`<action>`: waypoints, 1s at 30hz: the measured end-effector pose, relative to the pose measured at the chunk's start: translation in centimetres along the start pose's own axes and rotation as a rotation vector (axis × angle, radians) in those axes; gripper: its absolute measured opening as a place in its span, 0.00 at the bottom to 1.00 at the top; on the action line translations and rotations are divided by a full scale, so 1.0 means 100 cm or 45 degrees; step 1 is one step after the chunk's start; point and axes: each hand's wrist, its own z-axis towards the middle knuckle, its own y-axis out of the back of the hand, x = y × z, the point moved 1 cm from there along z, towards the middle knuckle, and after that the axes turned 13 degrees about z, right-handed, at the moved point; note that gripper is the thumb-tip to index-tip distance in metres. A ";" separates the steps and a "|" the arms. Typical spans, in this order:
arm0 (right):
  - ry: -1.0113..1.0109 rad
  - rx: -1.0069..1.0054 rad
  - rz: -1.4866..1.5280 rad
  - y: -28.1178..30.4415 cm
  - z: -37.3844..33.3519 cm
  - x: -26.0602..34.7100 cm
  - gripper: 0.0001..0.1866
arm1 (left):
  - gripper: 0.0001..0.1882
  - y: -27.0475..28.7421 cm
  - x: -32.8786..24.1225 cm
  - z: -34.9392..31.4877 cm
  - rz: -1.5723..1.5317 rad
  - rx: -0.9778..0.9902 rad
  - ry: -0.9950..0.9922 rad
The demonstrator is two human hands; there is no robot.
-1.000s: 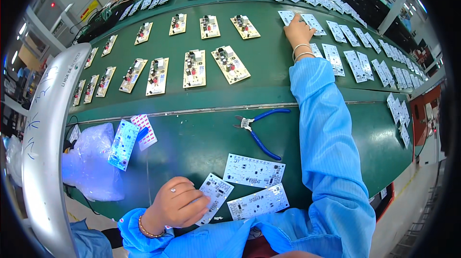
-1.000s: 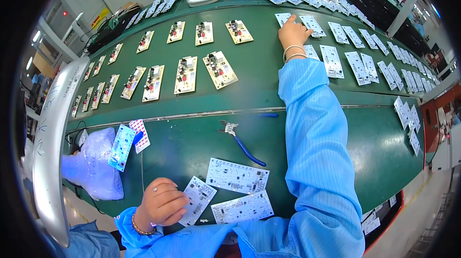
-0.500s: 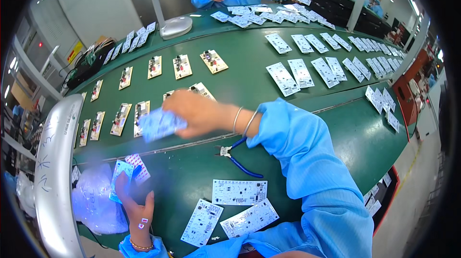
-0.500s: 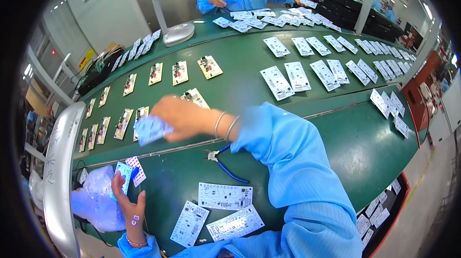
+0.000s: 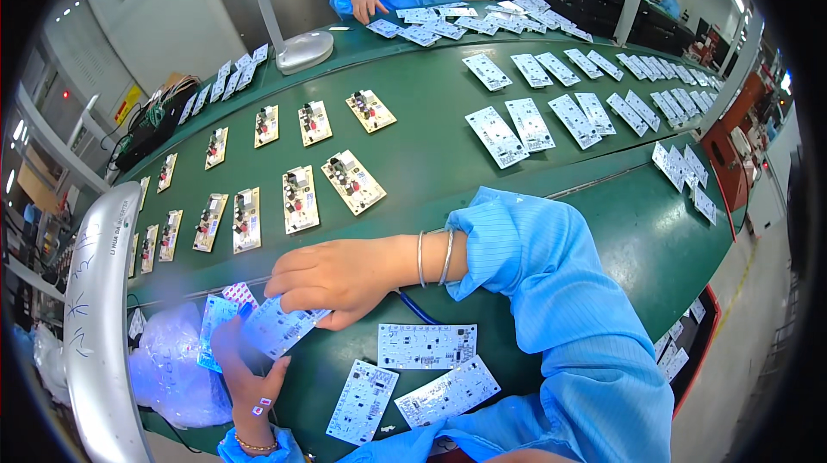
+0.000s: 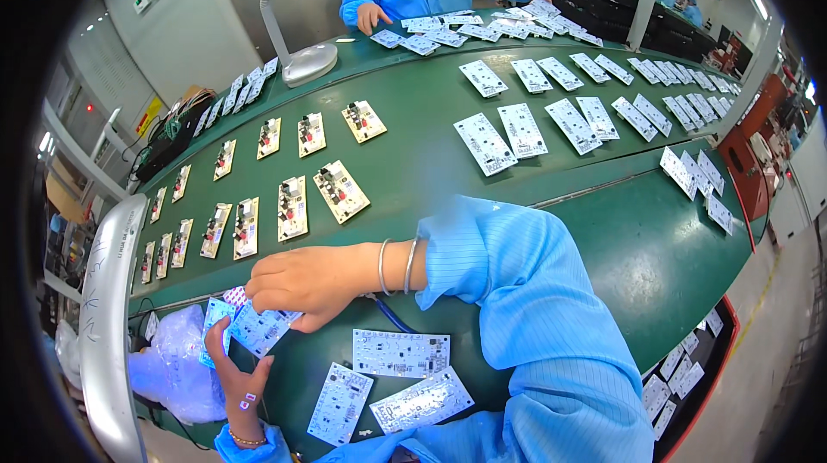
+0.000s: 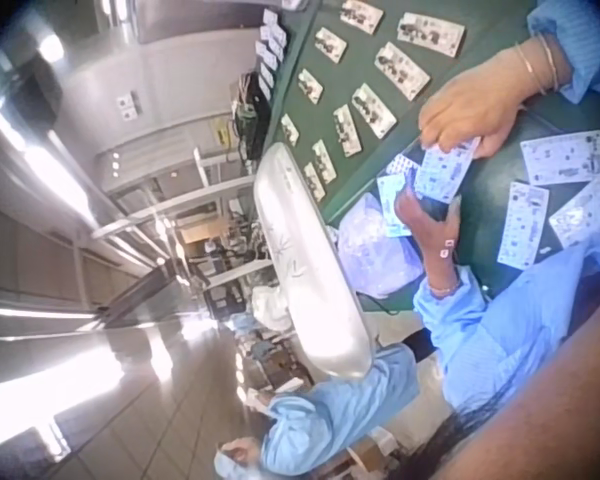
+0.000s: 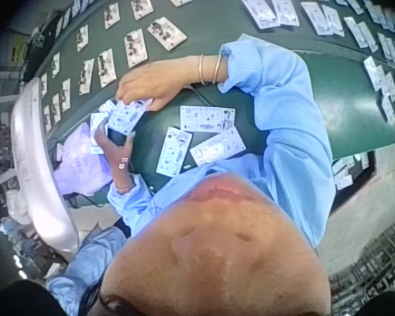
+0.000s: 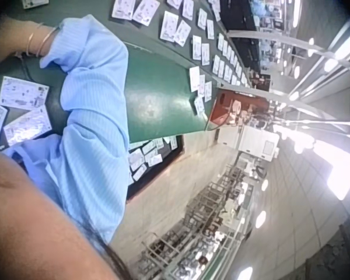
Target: Inspecting and assembling electronic components onto printed circuit boards at a factory workbench.
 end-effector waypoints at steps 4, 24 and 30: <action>0.013 -0.010 0.029 -0.002 -0.003 0.000 0.24 | 0.42 -0.002 0.010 -0.006 0.005 -0.008 0.059; -0.336 0.167 -0.260 -0.030 -0.014 -0.021 0.22 | 0.49 0.027 0.066 -0.019 0.132 -0.700 0.337; -0.339 0.202 -0.269 -0.026 -0.015 -0.020 0.17 | 0.48 0.035 0.057 -0.009 0.092 -0.746 0.189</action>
